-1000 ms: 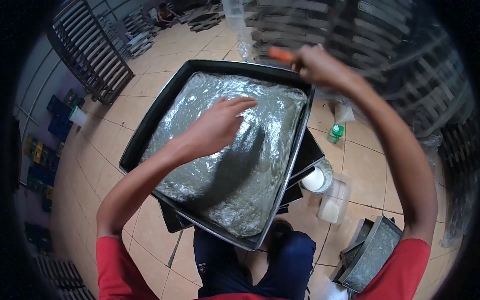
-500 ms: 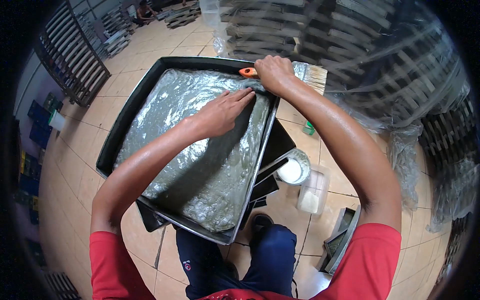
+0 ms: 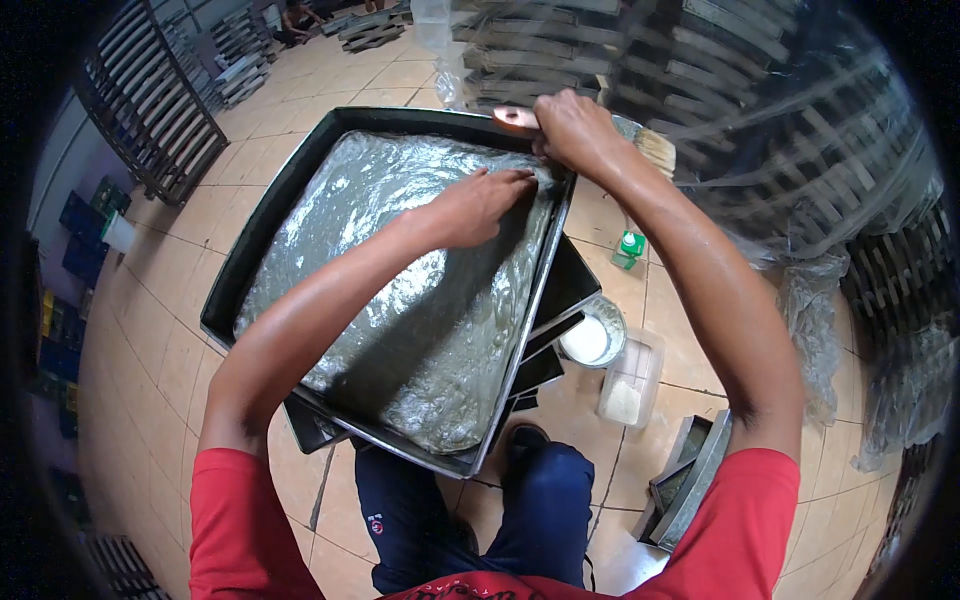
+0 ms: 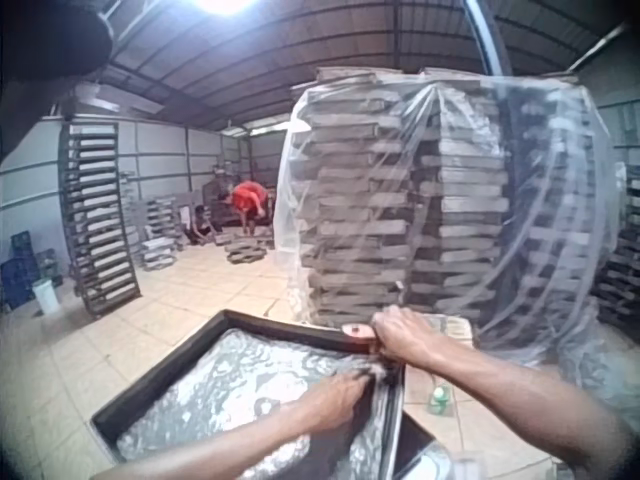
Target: The person applies a liquid substance to dough in square trays using a wide brush and sprinkles small items by hand. The person stacks the trays on top of one another in the center of the room.
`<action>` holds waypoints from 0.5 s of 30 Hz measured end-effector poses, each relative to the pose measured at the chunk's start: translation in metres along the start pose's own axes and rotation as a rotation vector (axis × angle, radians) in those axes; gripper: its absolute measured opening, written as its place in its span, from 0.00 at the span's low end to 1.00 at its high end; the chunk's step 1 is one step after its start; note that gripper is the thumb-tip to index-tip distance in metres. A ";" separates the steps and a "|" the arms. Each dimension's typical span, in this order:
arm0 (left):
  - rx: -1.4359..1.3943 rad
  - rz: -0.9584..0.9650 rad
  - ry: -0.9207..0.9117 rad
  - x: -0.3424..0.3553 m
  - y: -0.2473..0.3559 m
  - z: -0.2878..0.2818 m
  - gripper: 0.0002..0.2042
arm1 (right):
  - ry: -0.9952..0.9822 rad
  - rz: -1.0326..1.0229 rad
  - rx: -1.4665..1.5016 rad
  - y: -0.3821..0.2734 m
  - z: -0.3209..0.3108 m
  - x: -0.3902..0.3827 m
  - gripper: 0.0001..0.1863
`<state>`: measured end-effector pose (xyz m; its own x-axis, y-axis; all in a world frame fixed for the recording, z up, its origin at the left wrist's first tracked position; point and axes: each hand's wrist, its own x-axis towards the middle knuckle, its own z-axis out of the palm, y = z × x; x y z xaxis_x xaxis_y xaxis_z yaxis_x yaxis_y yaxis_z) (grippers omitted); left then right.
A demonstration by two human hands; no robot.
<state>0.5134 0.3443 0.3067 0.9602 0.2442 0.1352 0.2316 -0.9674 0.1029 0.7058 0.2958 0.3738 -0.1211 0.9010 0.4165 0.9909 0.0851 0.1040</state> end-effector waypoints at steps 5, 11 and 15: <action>-0.413 -0.061 0.649 -0.004 0.011 -0.063 0.24 | 0.238 -0.006 0.256 -0.022 -0.079 0.011 0.19; -0.417 0.040 0.782 -0.043 0.017 -0.143 0.14 | -0.017 -0.063 0.955 -0.086 -0.155 0.009 0.35; -0.039 -0.242 0.858 -0.096 0.002 -0.139 0.15 | -0.018 0.175 0.600 -0.034 -0.126 -0.074 0.40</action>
<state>0.4005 0.3283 0.4305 0.4343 0.4233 0.7951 0.3922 -0.8835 0.2561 0.6740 0.1725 0.4528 0.0423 0.9297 0.3660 0.8565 0.1548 -0.4924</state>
